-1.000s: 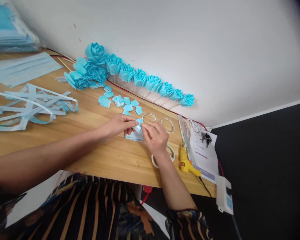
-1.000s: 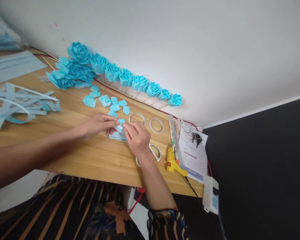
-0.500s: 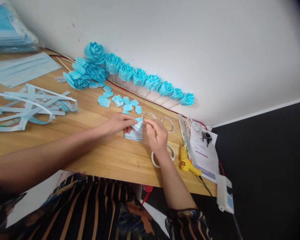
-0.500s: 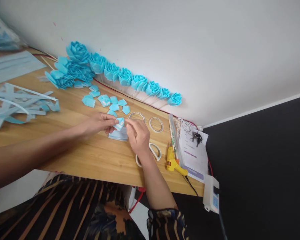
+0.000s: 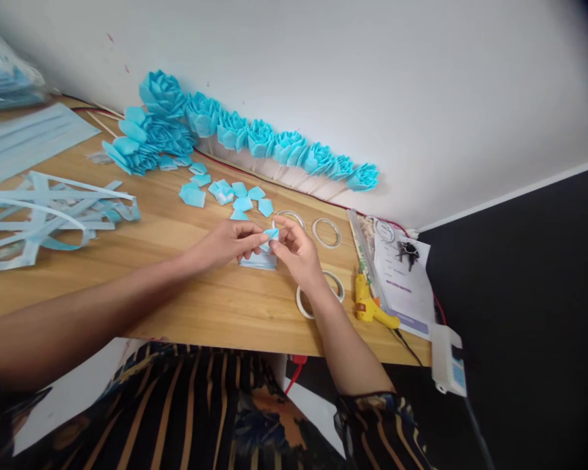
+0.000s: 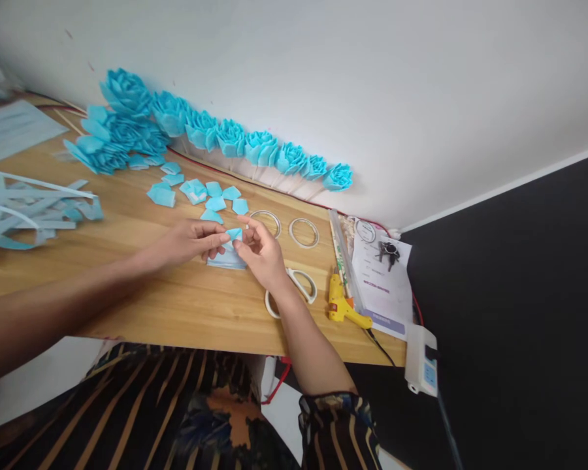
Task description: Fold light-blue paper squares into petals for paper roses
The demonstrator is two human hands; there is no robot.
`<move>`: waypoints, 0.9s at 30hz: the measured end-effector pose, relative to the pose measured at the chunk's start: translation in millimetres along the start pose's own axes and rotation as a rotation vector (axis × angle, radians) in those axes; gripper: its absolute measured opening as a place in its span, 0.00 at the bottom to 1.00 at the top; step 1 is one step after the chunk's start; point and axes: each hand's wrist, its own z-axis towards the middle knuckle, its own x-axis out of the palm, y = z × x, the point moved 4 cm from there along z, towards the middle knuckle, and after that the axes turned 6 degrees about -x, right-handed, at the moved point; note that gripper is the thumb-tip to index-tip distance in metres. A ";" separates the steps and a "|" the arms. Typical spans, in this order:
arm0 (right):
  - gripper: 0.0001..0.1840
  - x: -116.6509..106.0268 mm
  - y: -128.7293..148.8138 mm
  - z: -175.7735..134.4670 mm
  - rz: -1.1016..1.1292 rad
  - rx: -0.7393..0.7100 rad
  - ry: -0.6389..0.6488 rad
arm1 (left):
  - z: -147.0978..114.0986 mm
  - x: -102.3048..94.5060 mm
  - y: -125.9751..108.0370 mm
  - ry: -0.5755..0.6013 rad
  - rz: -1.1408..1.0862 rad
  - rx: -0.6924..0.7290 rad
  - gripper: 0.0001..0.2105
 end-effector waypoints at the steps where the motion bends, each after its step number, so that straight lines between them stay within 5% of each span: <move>1: 0.23 -0.9 -0.2 0.1 0.015 -0.002 -0.011 | -0.1 -0.2 0.0 -0.003 0.005 -0.004 0.13; 16: 0.22 -5.2 -3.6 -0.3 -0.007 -0.040 -0.068 | 0.9 -0.3 -0.1 0.014 0.051 -0.040 0.13; 27: 0.18 -8.6 0.4 -1.2 0.013 -0.014 -0.123 | -0.8 -5.5 -5.0 -0.087 -0.023 -0.049 0.11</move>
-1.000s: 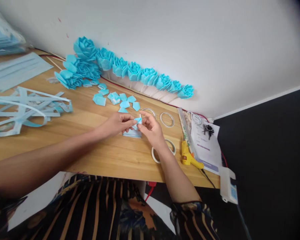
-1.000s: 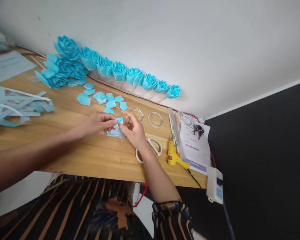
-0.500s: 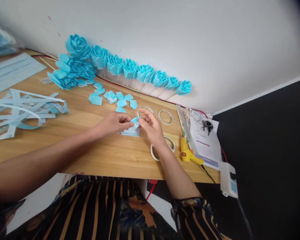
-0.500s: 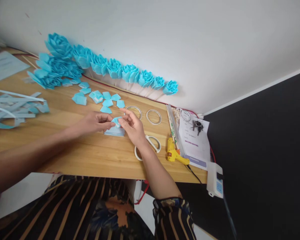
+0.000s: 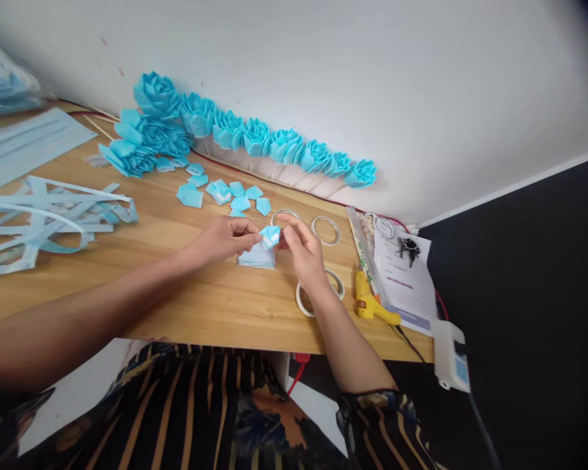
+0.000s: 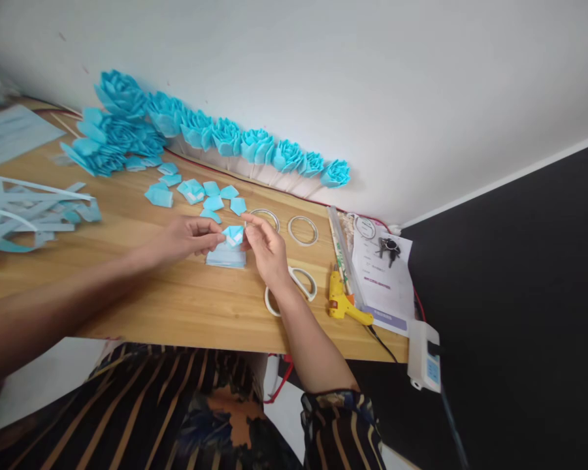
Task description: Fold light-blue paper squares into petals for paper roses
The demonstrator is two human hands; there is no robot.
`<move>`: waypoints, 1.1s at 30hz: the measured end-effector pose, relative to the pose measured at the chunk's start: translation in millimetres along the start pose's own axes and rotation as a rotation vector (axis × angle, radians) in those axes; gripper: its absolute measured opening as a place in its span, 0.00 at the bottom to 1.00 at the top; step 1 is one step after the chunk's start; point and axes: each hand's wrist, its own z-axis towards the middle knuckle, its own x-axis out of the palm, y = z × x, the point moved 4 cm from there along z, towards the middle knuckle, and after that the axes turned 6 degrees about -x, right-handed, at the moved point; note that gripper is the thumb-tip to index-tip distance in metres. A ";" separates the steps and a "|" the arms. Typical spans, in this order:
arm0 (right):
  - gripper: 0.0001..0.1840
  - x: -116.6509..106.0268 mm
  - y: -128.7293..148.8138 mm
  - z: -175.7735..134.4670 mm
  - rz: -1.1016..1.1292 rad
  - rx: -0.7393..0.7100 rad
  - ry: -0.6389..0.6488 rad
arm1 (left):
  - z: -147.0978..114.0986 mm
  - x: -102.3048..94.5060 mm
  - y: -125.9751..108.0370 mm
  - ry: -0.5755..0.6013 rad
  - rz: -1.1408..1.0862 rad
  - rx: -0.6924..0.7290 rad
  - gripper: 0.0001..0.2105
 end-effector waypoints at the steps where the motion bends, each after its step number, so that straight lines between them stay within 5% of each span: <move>1: 0.19 1.3 0.5 0.0 0.014 0.006 0.020 | -0.4 -0.8 -1.1 -0.014 -0.005 -0.005 0.11; 21: 0.24 10.0 0.1 -1.5 0.002 -0.002 0.135 | 4.2 -1.2 2.1 -0.020 -0.062 0.062 0.11; 33: 0.22 6.8 0.9 -0.3 0.031 0.000 0.044 | 1.9 2.2 -1.0 0.074 -0.029 0.015 0.13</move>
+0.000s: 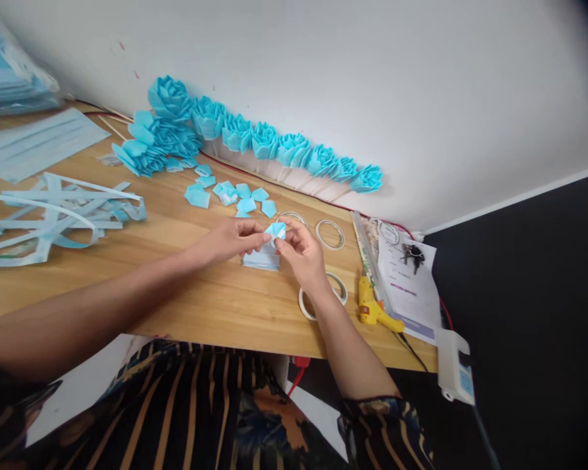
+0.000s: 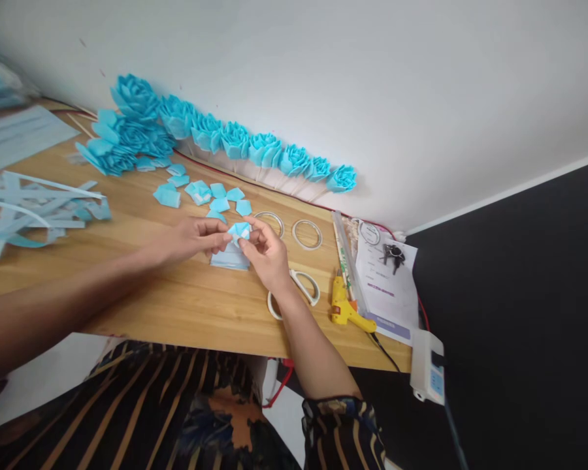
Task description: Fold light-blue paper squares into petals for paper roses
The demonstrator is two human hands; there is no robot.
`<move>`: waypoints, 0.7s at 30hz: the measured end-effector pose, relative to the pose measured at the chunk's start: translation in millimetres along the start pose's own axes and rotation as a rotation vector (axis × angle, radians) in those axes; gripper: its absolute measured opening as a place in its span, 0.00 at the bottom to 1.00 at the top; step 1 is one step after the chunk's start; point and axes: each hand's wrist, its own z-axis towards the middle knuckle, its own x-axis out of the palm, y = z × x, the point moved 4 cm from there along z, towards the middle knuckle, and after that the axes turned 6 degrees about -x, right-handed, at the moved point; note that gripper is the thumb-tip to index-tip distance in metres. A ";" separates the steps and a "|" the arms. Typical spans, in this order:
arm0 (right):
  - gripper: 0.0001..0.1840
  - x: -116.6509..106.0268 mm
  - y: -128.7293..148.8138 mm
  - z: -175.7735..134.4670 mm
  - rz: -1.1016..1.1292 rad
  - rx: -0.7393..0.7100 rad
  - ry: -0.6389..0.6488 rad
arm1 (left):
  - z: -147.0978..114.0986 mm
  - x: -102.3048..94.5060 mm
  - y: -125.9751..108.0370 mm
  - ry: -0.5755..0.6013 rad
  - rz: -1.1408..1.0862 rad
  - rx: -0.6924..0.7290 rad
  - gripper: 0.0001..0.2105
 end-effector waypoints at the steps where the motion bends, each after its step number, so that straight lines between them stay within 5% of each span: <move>1: 0.23 0.0 -0.3 0.0 -0.004 0.005 0.000 | -0.1 1.1 0.7 0.007 0.004 0.003 0.13; 21: 0.23 0.9 -0.6 -1.3 -0.037 -0.017 0.021 | -1.7 6.0 2.5 0.090 0.118 0.023 0.11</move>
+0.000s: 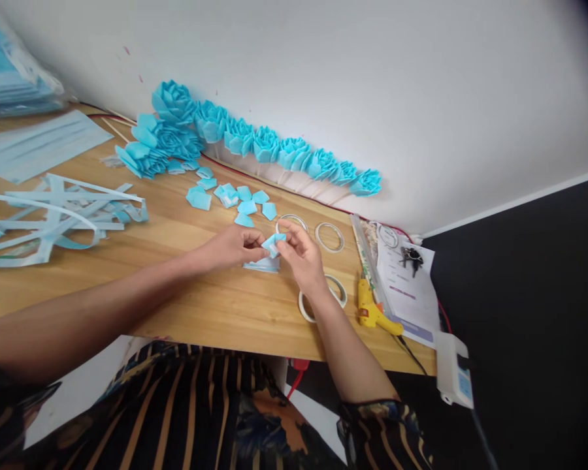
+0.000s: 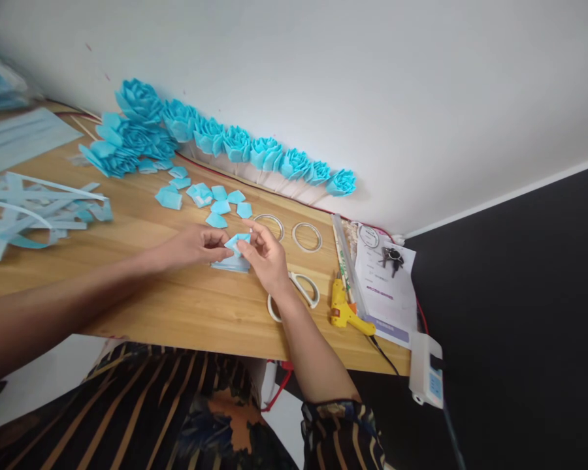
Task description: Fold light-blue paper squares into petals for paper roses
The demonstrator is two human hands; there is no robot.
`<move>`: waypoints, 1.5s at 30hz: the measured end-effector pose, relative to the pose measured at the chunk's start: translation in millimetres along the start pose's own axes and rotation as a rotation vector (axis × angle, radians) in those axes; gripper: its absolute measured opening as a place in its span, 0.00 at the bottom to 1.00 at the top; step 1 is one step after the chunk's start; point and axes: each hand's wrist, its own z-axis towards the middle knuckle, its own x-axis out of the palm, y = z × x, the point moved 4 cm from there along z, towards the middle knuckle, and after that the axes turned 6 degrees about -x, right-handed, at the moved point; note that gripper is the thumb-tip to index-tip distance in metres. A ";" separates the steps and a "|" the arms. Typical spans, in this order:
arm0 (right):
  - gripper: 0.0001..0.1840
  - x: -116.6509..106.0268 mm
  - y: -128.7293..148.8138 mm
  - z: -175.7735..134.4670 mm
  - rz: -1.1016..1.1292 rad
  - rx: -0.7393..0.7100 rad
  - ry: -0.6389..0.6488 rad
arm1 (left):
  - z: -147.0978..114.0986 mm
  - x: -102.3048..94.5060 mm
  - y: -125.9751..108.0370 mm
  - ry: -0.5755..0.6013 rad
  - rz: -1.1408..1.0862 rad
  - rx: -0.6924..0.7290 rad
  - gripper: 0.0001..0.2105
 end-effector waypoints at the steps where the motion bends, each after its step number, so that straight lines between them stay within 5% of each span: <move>1: 0.24 1.3 0.0 0.0 0.010 -0.001 0.018 | -0.3 0.4 -0.4 0.007 0.009 0.002 0.11; 12: 0.22 -2.5 -1.2 -0.4 -0.057 -0.003 -0.058 | 2.0 2.3 5.7 0.061 -0.043 0.019 0.11; 30: 0.19 -7.4 -2.2 0.6 0.055 0.008 -0.158 | -3.5 -7.6 -7.8 -0.083 -0.052 -0.026 0.12; 45: 0.17 -3.1 0.6 -0.1 0.017 -0.020 -0.094 | -1.6 -4.3 -3.6 -0.078 -0.034 -0.043 0.11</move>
